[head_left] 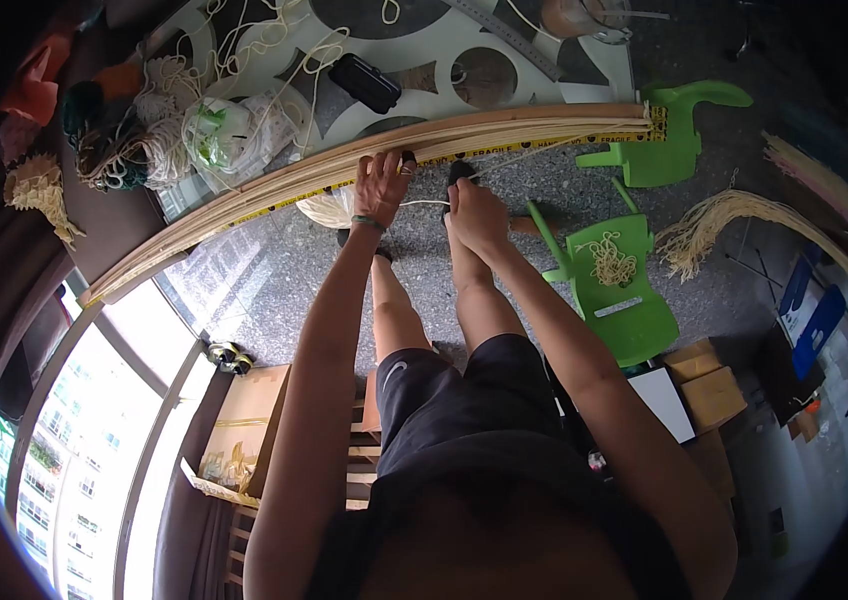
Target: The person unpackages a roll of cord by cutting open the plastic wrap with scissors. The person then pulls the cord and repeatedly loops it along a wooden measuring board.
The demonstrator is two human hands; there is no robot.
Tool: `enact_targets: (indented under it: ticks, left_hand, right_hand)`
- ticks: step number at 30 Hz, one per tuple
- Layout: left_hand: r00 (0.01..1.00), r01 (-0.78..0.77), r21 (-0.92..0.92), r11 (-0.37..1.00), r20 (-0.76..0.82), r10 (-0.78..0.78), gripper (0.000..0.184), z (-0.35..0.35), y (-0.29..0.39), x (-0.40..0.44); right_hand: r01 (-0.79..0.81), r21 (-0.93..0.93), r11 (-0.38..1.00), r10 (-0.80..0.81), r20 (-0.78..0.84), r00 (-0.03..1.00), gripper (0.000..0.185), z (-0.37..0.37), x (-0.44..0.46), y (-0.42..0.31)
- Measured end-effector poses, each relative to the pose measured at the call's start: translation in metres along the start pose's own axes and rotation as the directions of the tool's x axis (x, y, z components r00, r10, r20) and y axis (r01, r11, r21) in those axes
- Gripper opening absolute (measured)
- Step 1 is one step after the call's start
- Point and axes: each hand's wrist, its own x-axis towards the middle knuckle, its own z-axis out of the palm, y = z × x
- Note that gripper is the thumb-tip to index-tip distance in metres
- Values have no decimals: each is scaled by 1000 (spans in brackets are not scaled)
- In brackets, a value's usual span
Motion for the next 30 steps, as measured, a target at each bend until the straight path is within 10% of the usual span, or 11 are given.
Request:
enact_targets:
  ticks: [14,30]
  left_hand:
    - [791,-600,3,800,-146,594,28,33,87,120]
    - [854,-482,-71,873,-260,450,8,38,106,115]
  right_hand:
    - [30,108,994,-23,-63,998,21,-1,-19,7]
    - [-42,203,978,46,-15,999,16,-10,-28,4]
